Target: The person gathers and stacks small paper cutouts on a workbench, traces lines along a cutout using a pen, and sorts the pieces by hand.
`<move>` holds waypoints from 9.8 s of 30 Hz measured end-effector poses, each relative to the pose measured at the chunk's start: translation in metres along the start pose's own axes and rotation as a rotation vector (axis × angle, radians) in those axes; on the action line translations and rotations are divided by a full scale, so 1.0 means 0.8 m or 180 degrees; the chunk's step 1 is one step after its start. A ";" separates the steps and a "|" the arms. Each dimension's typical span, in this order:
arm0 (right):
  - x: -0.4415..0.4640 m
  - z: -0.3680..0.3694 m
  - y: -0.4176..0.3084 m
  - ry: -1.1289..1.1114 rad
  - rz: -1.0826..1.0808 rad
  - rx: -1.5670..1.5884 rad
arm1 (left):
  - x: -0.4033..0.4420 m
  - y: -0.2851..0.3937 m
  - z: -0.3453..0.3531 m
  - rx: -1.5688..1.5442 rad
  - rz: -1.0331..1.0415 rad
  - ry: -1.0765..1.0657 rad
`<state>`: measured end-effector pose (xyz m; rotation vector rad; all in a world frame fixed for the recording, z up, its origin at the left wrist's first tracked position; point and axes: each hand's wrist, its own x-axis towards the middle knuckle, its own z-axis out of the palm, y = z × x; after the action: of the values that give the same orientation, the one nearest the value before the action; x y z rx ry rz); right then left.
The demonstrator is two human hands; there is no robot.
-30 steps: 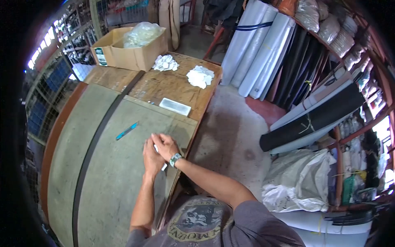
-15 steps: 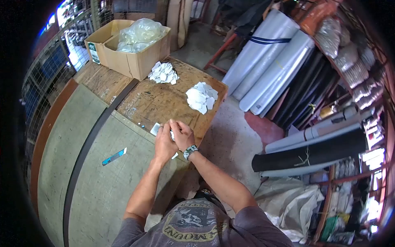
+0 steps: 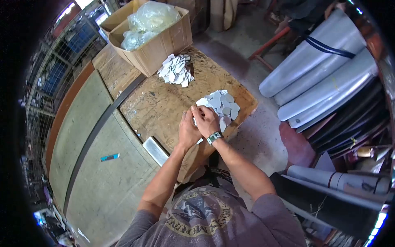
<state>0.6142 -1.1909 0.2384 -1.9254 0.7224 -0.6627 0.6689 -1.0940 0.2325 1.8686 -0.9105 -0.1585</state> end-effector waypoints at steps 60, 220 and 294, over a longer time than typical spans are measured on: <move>-0.040 -0.124 0.142 -0.1327 -0.1341 -0.1210 | -0.131 0.007 -0.012 0.0952 -0.0632 0.0176; -1.298 1.064 -0.766 -0.3264 0.0540 0.0908 | -1.289 -0.336 -1.440 -0.0231 -0.1230 0.2097; -1.215 1.213 -0.713 -0.2827 -0.0560 -0.0591 | -1.301 -0.411 -1.516 -0.2333 -0.2637 0.2031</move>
<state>0.7553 0.2896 0.2109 -2.1879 0.0486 0.2002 0.6878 0.5375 0.2554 1.3397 0.3686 -0.3186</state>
